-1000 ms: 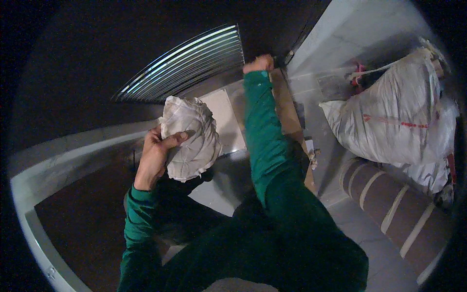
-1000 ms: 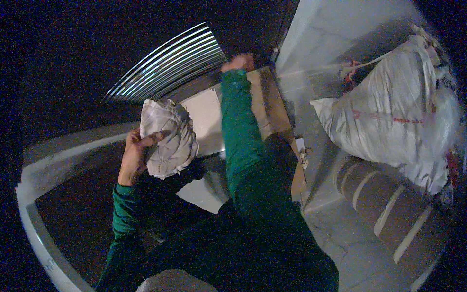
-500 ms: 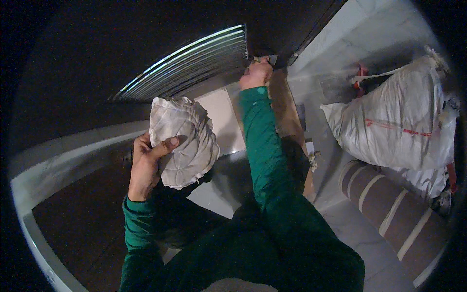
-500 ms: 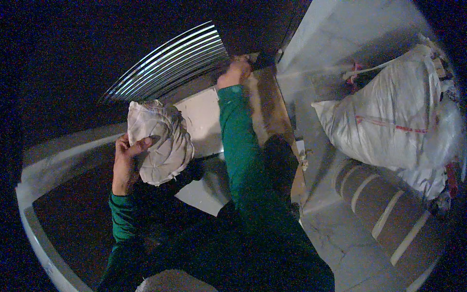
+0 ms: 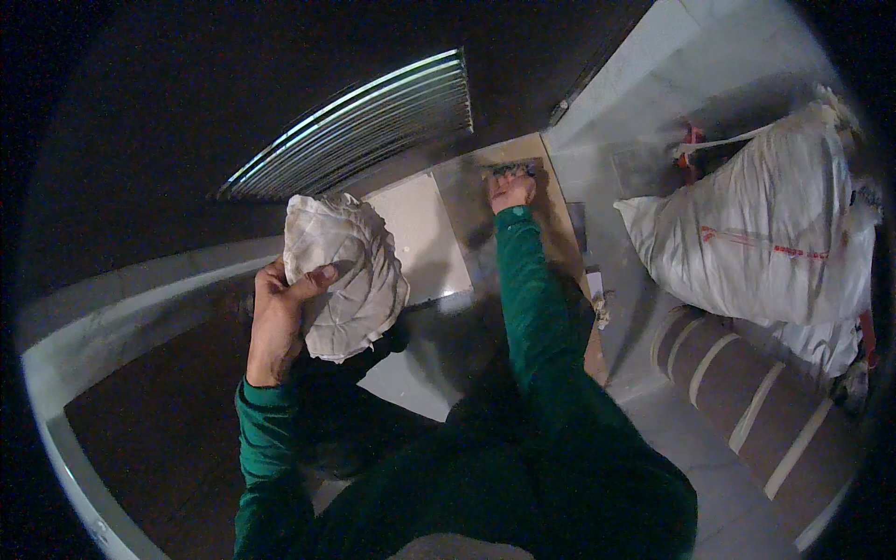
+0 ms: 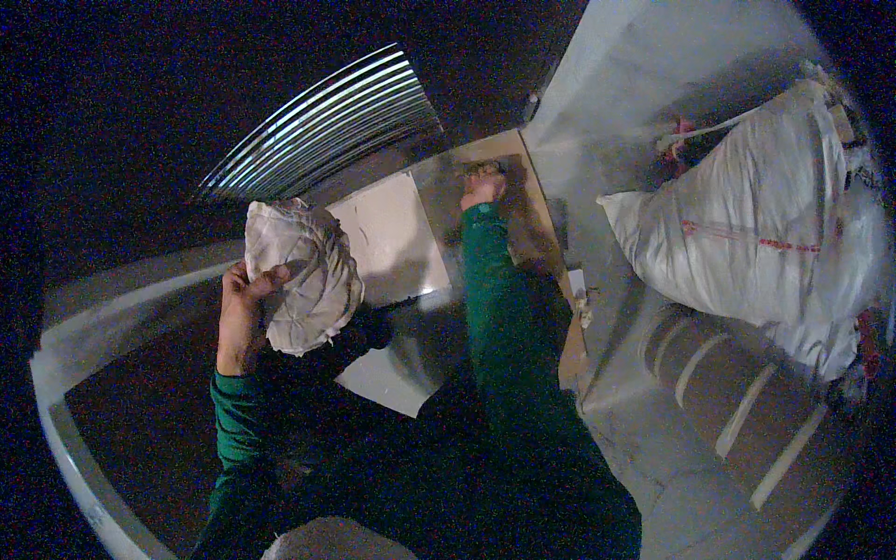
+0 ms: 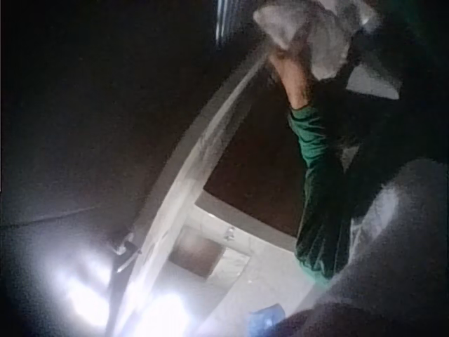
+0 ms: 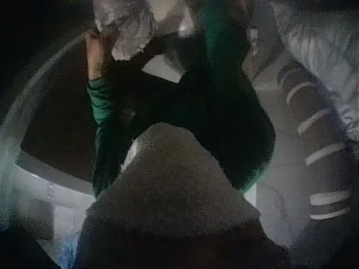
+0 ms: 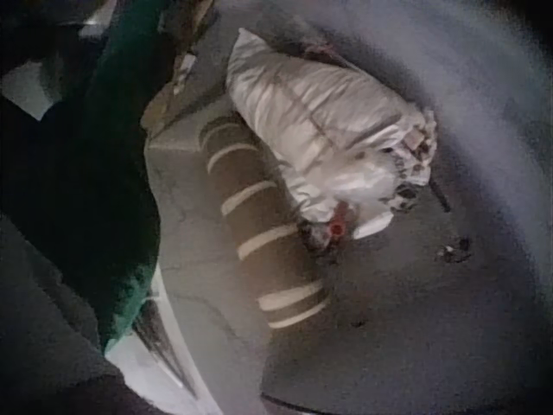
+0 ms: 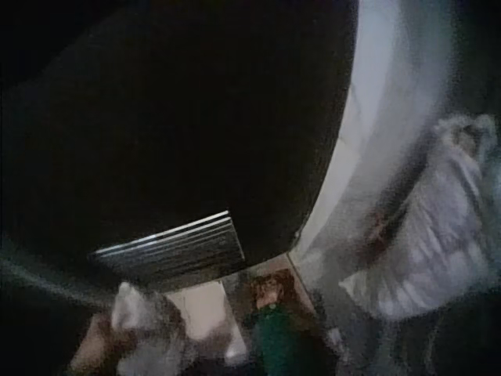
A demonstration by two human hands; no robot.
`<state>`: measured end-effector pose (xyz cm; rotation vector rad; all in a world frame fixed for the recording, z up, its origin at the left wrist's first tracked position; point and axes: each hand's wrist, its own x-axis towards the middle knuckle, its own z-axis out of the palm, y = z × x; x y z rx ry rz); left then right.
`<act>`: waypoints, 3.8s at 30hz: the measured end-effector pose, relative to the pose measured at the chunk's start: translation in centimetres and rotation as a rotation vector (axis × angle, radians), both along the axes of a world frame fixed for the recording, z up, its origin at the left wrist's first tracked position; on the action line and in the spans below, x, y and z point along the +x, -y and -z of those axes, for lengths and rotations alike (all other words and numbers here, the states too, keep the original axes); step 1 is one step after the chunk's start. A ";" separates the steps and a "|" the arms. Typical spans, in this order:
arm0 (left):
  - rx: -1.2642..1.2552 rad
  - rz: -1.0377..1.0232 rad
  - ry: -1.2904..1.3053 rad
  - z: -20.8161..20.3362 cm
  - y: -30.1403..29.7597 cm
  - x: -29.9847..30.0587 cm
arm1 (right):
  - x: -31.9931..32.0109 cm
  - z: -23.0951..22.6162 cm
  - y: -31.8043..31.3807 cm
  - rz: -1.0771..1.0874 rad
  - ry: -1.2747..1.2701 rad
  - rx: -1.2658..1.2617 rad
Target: The person scrubs and wipes a dark-colored door using a small abrasive pad and a cloth. They repeatedly scrub the door surface and the metal vent grille, then wipe the area with the cloth.
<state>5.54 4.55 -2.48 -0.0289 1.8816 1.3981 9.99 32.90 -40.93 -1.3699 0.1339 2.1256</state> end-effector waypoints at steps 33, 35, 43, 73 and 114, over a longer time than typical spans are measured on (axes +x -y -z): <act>-0.153 -0.025 -0.100 0.8 1.8 -0.8 | -2.1 5.8 -5.4 -0.092 0.007 0.164; -0.144 -0.092 -0.125 0.9 2.0 -0.7 | 1.3 5.7 -4.0 0.001 0.083 0.215; -0.150 -0.133 -0.130 0.9 2.0 -0.5 | -1.6 8.0 -5.9 0.024 0.002 0.191; -0.003 0.024 -0.125 -0.4 0.3 -1.3 | -5.1 -7.5 -4.6 0.064 0.105 0.397; 0.149 0.073 -0.112 2.5 0.9 -2.4 | 4.4 -17.8 -6.6 -0.084 0.266 0.661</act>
